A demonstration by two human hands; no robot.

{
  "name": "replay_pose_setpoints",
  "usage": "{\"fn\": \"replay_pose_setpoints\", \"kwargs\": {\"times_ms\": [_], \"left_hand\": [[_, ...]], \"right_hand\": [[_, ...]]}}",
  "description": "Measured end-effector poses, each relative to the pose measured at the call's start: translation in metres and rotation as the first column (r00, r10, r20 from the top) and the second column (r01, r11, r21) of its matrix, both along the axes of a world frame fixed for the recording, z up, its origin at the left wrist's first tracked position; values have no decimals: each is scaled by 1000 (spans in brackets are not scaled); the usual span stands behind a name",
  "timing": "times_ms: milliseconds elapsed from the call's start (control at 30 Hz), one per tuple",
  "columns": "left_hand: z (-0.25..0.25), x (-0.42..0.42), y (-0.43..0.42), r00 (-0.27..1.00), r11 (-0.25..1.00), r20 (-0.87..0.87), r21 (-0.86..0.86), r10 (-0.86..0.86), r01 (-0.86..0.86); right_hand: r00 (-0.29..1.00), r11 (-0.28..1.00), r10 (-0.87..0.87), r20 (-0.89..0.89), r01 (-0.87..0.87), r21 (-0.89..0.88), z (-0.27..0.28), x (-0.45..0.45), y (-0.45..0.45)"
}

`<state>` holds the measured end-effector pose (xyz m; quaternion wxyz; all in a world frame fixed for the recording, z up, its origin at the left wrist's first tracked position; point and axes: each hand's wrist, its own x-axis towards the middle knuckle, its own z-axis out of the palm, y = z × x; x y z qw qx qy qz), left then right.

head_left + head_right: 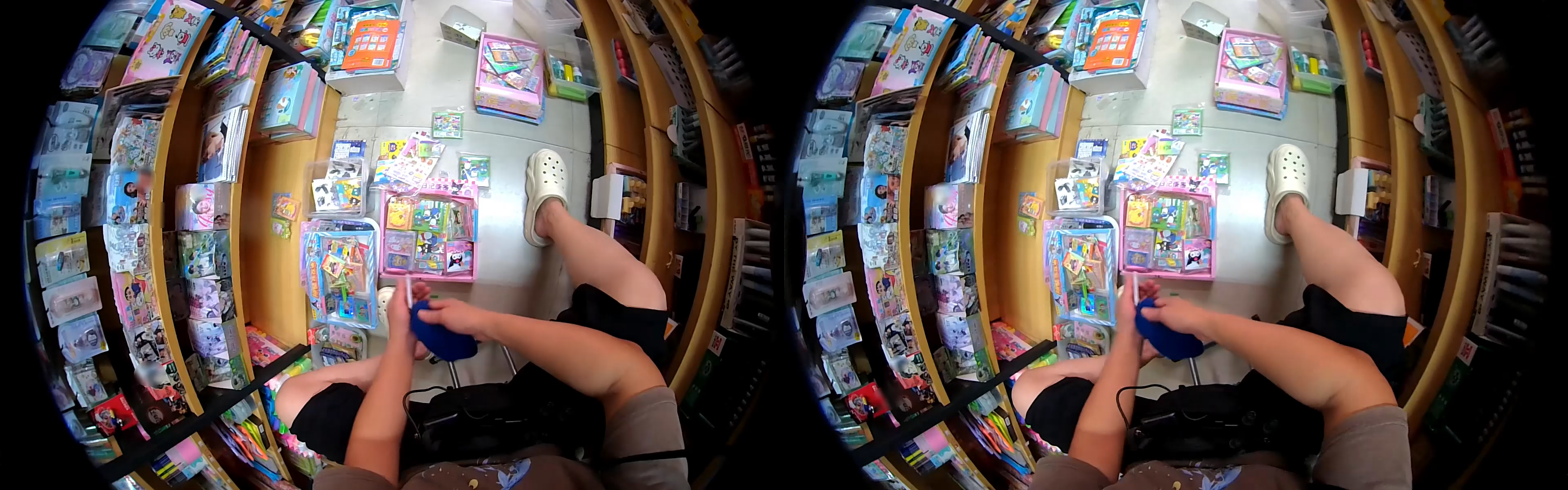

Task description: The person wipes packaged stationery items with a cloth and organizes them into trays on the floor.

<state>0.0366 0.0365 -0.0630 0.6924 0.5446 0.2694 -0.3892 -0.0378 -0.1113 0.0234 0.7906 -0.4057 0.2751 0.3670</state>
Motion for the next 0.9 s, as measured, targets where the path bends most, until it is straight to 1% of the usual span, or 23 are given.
{"fn": "replay_pose_setpoints", "kwargs": {"times_ms": [33, 67, 100, 133, 167, 200, 300, 333, 367, 400, 433, 467, 500, 533, 567, 600, 733, 767, 833, 900], "left_hand": [[-7, 18, 16, 990, 986, 16, 92, -138, 136], [-38, 25, 30, 990, 993, 83, 34, 112, -115], [-27, 37, 35, 984, 985, 95, 68, 152, -158], [-42, 54, 58, 980, 985, 150, 90, 132, -146], [-45, 72, 71, 959, 965, 189, 111, 213, -236], [-46, 86, 78, 930, 937, 228, 129, 289, -323], [-23, 102, 77, 913, 857, 83, 322, 398, -403], [-41, 101, 87, 928, 828, 25, 444, 371, -343], [-68, 99, 96, 990, 839, 76, 526, 116, -139], [-100, 93, 104, 984, 791, 99, 609, -152, 61], [-108, 85, 95, 908, 687, 92, 685, -410, 241], [-118, 72, 83, 811, 627, 195, 738, -552, 249], [-108, 61, 58, 670, 521, 242, 815, -702, 253], [-93, 52, 33, 500, 414, 258, 881, -826, 228], [-89, 46, 19, 312, 312, 248, 934, -917, 176], [-98, 46, 12, 283, 345, 287, 921, -915, 181], [-122, 50, -7, 289, 25, 0, 996, -957, 81], [-124, 53, -8, 291, 4, -29, 994, -956, 110], [-112, 63, -15, 292, -43, -90, 986, -952, 163], [-119, 64, -11, 298, -41, -86, 987, -951, 154]], "right_hand": [[997, 997, 74, 30, -75, 30, 1, -2, 6], [987, 990, 138, 79, -141, 25, -1, -4, 13], [983, 986, 164, 86, -161, -39, 4, -6, 16], [979, 982, 184, 86, -179, -62, 7, -7, 17], [975, 977, 205, 84, -198, -84, 9, -7, 17], [979, 979, 191, 70, -185, -83, 10, -6, 15], [990, 987, 137, 41, -134, -87, 8, -8, 11], [992, 989, 118, 47, -114, -96, 2, -10, 12], [994, 990, 99, 54, -93, -108, -2, -10, 12], [994, 990, 94, 52, -88, -113, -4, -10, 13], [995, 989, 89, 47, -82, -120, -4, -11, 13], [996, 988, 84, 40, -78, -130, -4, -11, 12], [997, 990, 72, 24, -69, -121, -1, -11, 11], [998, 992, 61, 6, -60, -112, 3, -11, 10], [999, 993, 52, -11, -53, -104, 6, -10, 10], [998, 993, 62, -20, -64, -98, 4, -10, 10], [993, 984, 102, 51, -94, -151, -9, -13, 14], [994, 981, 99, 37, -91, -173, -9, -11, 13], [996, 973, 93, 14, -88, -211, -11, -9, 13], [996, 967, 84, -14, -85, -239, -13, -8, 13]]}}
